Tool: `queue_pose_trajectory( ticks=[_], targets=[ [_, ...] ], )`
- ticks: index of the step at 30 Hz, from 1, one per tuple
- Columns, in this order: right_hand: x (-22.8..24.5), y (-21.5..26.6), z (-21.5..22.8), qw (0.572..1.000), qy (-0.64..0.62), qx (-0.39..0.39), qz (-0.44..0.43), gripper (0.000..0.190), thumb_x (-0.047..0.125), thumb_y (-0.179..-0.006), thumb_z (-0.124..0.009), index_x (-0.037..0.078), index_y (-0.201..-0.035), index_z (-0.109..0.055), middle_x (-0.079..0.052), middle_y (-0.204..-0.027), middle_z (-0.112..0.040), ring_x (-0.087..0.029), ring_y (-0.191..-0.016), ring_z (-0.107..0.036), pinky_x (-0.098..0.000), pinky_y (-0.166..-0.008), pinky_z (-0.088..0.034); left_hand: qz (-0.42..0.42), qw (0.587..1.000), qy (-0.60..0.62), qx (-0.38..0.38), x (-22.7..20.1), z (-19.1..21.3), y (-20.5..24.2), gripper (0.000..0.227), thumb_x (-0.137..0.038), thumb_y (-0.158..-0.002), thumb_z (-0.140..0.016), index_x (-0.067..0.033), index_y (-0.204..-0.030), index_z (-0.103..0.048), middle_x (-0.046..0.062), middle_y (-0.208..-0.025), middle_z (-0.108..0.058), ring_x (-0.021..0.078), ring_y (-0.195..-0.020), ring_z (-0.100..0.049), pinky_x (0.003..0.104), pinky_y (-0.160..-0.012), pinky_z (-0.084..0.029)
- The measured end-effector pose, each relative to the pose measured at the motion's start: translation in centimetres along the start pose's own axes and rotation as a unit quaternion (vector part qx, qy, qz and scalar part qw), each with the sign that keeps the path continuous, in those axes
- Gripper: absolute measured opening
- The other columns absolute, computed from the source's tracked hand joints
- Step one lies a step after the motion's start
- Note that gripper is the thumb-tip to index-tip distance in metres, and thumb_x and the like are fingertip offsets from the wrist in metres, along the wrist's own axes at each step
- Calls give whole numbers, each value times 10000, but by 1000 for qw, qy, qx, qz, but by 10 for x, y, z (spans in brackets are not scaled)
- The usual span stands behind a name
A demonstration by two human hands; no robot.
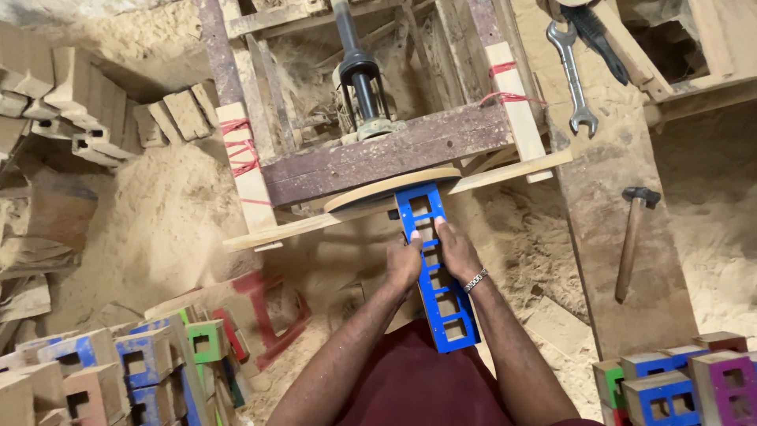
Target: The person sands the edges and surfaces of several small, colorful wooden blocks using a rotating sanding machine. They handle each block one at a time, turning them over to sand different sides, and then place the finished blocks into a stack.
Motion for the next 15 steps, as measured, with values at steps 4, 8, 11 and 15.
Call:
queue_pose_trajectory(
  ticks=[4,8,11,15],
  targets=[
    [-1,-4,17,999,-29,-7,26,561,484,-1051,-382,13,-1088,-685,-194,-962,-734,-335,-908,-701,-420,-832,-514,-29,999,-16,-3,-5,-17,-2,341,-248,-983,-579,5,-1189,-674,146,-1019,-754,231,-870,-717,400,-765,-574],
    [-6,-8,36,998,-25,-18,46,561,481,-1056,-393,5,-1114,-685,-198,-1007,-736,-311,-945,-696,-411,-853,-513,-25,1000,2,-4,-3,-38,-5,346,-256,-983,-582,18,-1179,-659,170,-1036,-748,247,-894,-717,411,-780,-575],
    [-16,-11,45,998,-49,-7,34,568,482,-1052,-391,6,-1151,-684,-188,-1043,-752,-279,-979,-713,-391,-875,-520,-34,999,-23,-13,-1,-50,-7,356,-266,-980,-578,28,-1160,-667,190,-1015,-748,277,-891,-725,431,-789,-572],
    [-30,-21,57,999,-38,5,25,589,486,-1068,-382,2,-1133,-712,-190,-1045,-767,-268,-981,-724,-376,-888,-524,-36,998,-60,-11,-2,-66,-13,362,-302,-991,-569,-6,-1168,-679,174,-1004,-745,286,-911,-721,434,-831,-554]
  ],
)
Point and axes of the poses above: each hand's wrist, its own y-axis away from the middle knuckle, its own z-axis out of the back of the hand, x = y × z, the point moved 8 cm from there along -y, towards the middle knuckle
